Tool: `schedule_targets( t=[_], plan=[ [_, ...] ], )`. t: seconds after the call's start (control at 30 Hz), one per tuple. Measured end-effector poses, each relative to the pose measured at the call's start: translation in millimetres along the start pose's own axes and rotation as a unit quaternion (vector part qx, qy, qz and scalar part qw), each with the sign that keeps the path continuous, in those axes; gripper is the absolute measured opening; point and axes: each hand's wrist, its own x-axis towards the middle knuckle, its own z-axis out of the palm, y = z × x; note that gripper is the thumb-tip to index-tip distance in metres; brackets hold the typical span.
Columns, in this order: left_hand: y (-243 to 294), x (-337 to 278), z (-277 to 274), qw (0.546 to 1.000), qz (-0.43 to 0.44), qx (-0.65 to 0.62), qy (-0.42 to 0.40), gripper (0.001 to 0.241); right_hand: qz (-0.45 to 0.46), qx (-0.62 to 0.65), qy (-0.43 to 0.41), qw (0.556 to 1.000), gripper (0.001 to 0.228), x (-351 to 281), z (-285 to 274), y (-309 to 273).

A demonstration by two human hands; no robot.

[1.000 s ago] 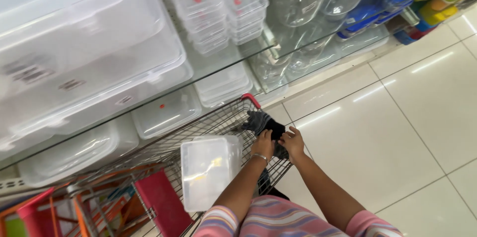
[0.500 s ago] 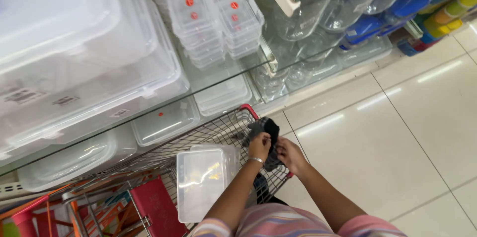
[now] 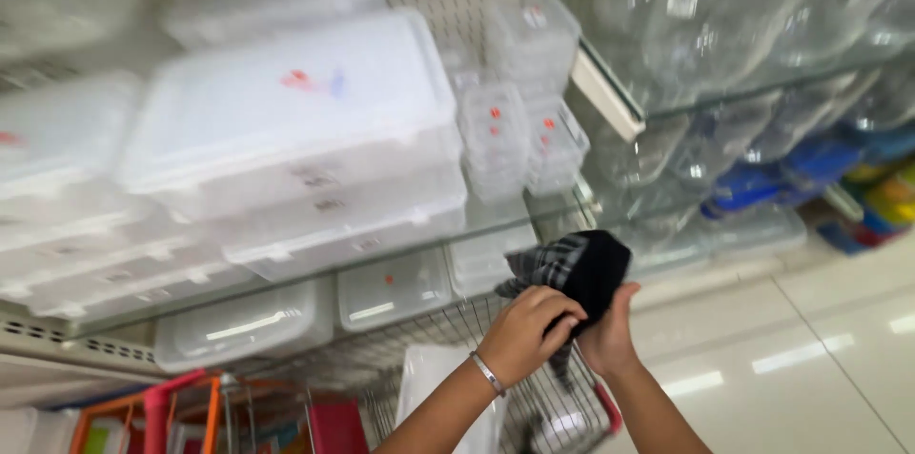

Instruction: Picking up, inspecting, and wiping plastic storage containers in a store.

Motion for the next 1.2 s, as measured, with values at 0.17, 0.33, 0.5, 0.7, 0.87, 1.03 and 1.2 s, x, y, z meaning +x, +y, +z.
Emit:
schedule_targets(
  t=[0.17,0.33,0.5,0.7,0.87,1.03,1.2],
  plan=[
    [68,49,-118,0.965,0.202,0.160,0.049,0.020,-0.136,-0.069,-0.034,0.988,0.074,51,32,-46],
    [74,113,-258,0.866,0.277,0.356,0.215,0.026,-0.393,-0.274,-0.114,0.870,0.062,69,167,-152],
    [67,172,-368,0.781,0.267,0.471,0.309,0.027,-0.486,-0.502,-0.155,0.699,0.068,124,298,-220],
    [61,242,-421,0.834,0.057,0.482,0.264,0.027,-0.330,-0.838,-0.116,0.418,0.087,208,446,-231],
    [41,267,-416,0.783,0.039,0.474,0.400,0.037,-0.163,-0.902,-0.133,0.378,0.095,269,502,-178],
    [54,262,-413,0.802,0.016,0.431,0.414,0.037,-0.221,-0.861,-0.269,0.370,0.089,323,526,-142],
    [71,256,-413,0.838,-0.017,0.374,0.397,0.040,-0.206,-0.820,-0.354,0.399,0.082,321,552,-141]
  ],
)
